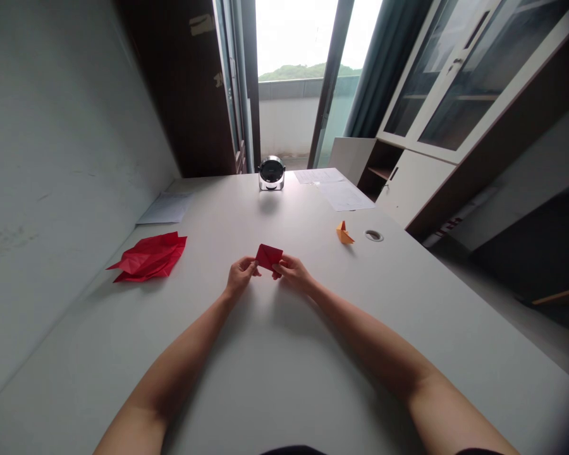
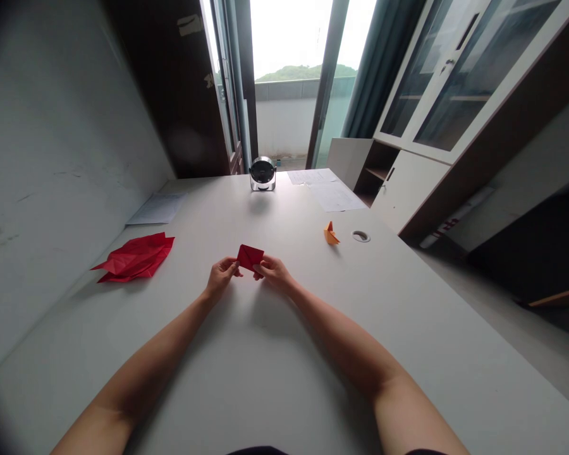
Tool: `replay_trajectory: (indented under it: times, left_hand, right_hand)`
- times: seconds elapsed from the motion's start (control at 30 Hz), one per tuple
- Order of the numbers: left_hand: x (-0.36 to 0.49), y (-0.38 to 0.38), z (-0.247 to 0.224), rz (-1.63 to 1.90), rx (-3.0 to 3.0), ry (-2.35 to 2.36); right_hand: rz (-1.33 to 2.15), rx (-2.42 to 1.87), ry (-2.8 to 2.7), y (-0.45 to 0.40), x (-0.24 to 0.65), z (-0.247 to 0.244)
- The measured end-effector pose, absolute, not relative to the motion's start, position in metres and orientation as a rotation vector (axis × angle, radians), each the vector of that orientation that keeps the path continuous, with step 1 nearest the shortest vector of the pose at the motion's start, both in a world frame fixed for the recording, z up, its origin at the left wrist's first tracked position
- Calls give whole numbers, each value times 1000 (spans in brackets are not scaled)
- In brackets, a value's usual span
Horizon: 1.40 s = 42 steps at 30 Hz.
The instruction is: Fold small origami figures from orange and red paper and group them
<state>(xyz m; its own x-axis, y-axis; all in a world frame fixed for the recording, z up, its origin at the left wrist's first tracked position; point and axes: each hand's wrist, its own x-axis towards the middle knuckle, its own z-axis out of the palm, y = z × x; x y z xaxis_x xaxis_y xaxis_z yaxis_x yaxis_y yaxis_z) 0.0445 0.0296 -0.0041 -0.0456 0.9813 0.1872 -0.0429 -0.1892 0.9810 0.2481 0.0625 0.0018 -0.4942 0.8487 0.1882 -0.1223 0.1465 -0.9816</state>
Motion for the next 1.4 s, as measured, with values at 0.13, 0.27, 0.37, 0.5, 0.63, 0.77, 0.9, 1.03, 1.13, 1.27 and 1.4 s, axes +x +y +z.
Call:
replay_trajectory:
  times: [0.13,0.27,0.37,0.5,0.63,0.77,0.9,1.03,1.13,1.27,1.4]
  left_hand:
    - [44,31,-7,1424,1265,1123]
    - [43,32,-9,1408,1265,1133]
    - [43,33,-10,1387,1299,1156]
    - [44,31,-8,1381,1363,1133]
    - [46,28,-7,1365,1424,1163]
    - [48,25,-7,1360,1491,1218]
    - [48,22,-6,1335,1528,1238]
    - [50,20,-2,1328,1548,1183]
    - [53,18,2,1349,1555,1129]
    - [54,17,6,1404,1564,1161]
    - [52,17,5,1373,1606,1202]
  right_hand:
    - [1468,-727,-1572,63,248,-1]
    - [1489,-704,-1554,64,249,1]
    - [1518,-714,-1553,63,250,3]
    - [1565,-695,-1462,64,250,2]
    - [1667,-708,-1342,66,251,-1]
    - [1792,-693,-1316,66,253,-2]
    - [1815,-665,-1280,66,253,-1]
    - [1745,-681,-1297,64,251,2]
    - [1682,-680,-1328,63,250,3]
    - [1587,-684,-1358,66,249,0]
    - [1513,-701,-1360,70,249,-4]
